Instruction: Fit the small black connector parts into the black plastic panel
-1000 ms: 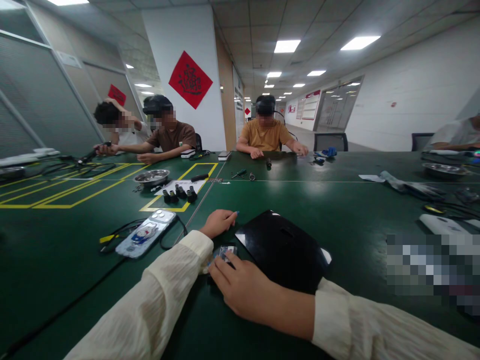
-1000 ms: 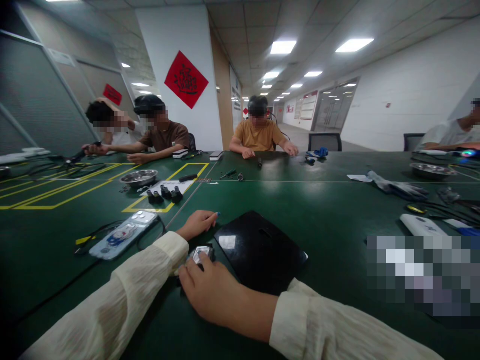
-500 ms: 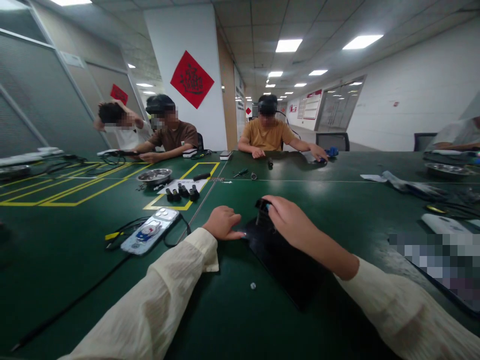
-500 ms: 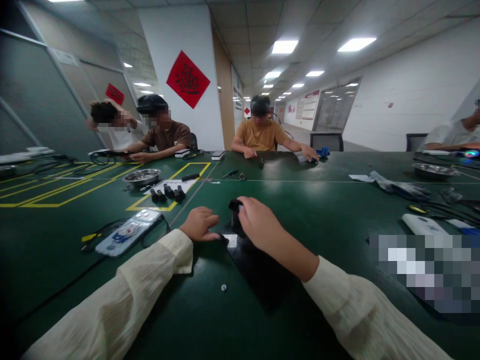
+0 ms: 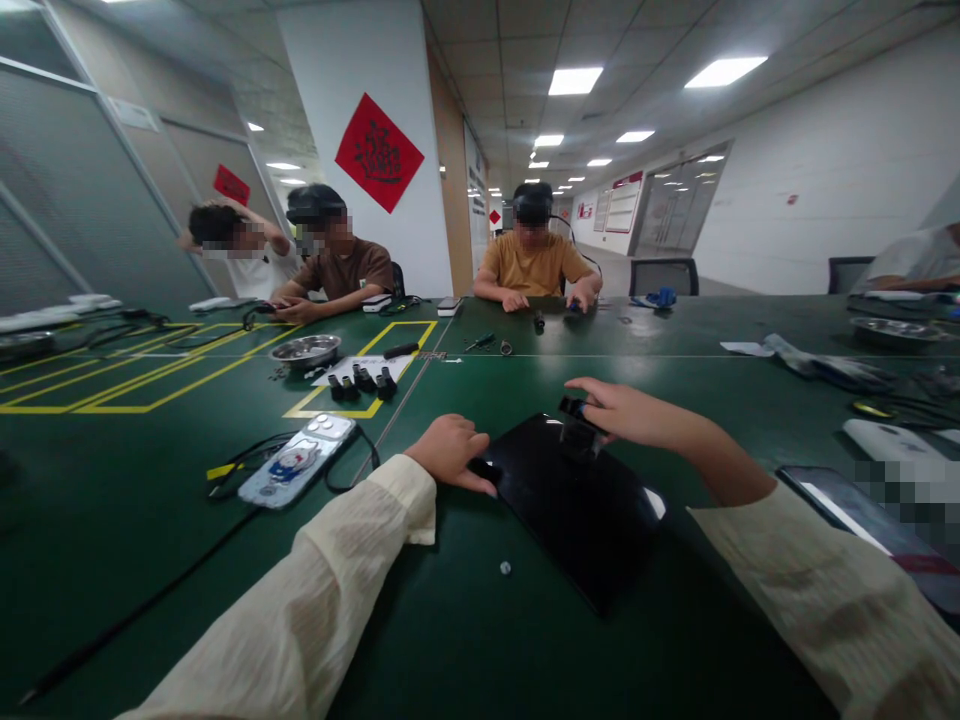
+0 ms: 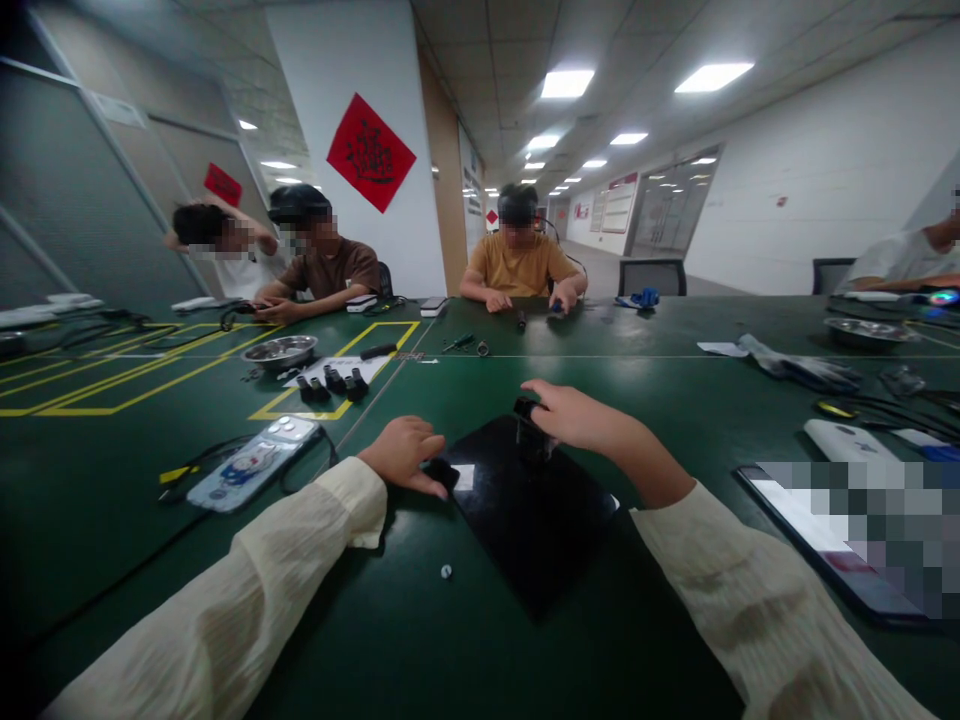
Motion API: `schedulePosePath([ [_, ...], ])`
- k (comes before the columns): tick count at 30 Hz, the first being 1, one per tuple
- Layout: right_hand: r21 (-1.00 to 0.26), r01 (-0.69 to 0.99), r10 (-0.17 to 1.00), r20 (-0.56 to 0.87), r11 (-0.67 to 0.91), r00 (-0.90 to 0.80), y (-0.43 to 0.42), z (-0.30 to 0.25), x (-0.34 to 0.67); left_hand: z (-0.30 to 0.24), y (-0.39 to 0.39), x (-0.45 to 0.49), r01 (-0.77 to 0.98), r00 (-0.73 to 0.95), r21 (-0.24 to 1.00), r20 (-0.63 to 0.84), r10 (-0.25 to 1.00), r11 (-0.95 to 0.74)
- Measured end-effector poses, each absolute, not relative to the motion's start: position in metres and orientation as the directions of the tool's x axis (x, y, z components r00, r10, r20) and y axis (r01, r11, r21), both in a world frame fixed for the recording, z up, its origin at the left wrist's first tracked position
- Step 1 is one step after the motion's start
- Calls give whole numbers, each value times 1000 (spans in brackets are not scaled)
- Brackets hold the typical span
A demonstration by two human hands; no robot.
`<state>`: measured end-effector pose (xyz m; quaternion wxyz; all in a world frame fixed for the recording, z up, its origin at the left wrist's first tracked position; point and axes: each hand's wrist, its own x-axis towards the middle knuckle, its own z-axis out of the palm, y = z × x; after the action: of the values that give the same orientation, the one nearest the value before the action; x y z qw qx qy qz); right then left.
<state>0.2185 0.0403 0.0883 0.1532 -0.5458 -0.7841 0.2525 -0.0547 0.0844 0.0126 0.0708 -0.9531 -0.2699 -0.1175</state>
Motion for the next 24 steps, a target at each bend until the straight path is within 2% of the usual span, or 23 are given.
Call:
schedulePosePath([
  [3, -500, 814, 932, -38, 296, -361, 37, 92, 218, 11, 87, -55, 539, 827, -79, 238, 509, -839],
  [6, -344, 854, 914, 31, 390, -405, 34, 96, 216, 9, 89, -55, 551, 828, -137, 213, 519, -823],
  [8, -282, 853, 892, 27, 440, -451, 33, 97, 215, 8, 91, -56, 557, 826, -167, 213, 522, -814],
  [13, -310, 836, 867, -68, 452, -494, 31, 101, 216, 8, 90, -56, 563, 825, -239, 223, 520, -791],
  [24, -386, 817, 853, -126, 428, -506, 33, 101, 219, 7, 89, -56, 517, 852, -275, 256, 456, -811],
])
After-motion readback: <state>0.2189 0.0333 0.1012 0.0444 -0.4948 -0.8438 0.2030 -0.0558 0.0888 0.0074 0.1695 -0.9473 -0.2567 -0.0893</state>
